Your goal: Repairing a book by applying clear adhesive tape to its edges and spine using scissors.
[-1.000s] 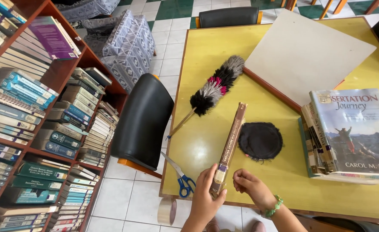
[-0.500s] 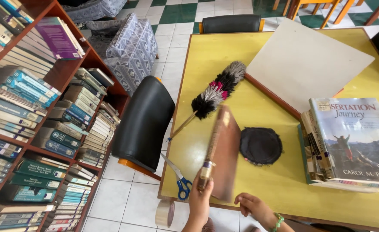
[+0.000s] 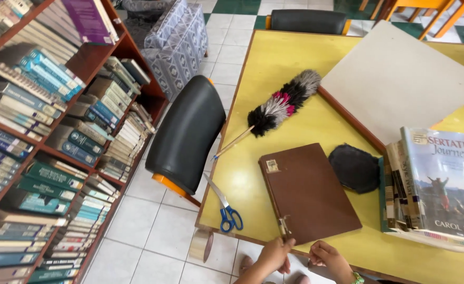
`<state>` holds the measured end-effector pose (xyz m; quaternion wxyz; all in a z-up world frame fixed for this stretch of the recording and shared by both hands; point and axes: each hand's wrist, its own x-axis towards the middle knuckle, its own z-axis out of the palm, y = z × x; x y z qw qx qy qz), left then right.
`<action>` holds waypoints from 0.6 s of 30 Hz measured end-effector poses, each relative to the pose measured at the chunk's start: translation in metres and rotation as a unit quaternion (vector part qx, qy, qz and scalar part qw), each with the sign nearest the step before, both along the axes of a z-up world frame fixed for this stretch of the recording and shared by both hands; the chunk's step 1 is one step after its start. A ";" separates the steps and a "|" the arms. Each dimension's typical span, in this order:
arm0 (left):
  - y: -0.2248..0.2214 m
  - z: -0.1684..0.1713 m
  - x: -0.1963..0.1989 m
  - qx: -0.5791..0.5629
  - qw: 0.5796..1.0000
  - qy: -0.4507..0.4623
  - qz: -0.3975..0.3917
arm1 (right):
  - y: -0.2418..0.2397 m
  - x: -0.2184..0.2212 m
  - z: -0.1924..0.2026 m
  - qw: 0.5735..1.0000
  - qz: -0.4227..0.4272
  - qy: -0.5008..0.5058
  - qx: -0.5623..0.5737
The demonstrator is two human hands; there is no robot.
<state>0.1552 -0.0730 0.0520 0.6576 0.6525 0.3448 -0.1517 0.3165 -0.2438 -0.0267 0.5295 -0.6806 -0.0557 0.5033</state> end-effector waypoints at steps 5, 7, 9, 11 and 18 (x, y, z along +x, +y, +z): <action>0.020 0.019 -0.022 0.068 0.986 0.073 -0.133 | 0.047 -0.028 0.067 0.981 0.132 -0.114 -0.085; 0.025 -0.006 -0.052 0.013 0.992 0.066 -0.111 | 0.080 -0.047 0.101 0.971 0.167 -0.133 -0.108; 0.033 -0.047 -0.088 -0.065 0.989 0.106 0.077 | 0.118 -0.065 0.123 0.893 0.315 -0.306 -0.098; 0.043 -0.075 -0.116 -0.111 0.950 0.082 0.279 | 0.157 -0.074 0.096 0.839 0.387 -0.380 -0.027; 0.075 -0.107 -0.158 -0.096 0.756 0.000 0.648 | 0.243 -0.120 0.107 0.639 0.557 -0.519 -0.107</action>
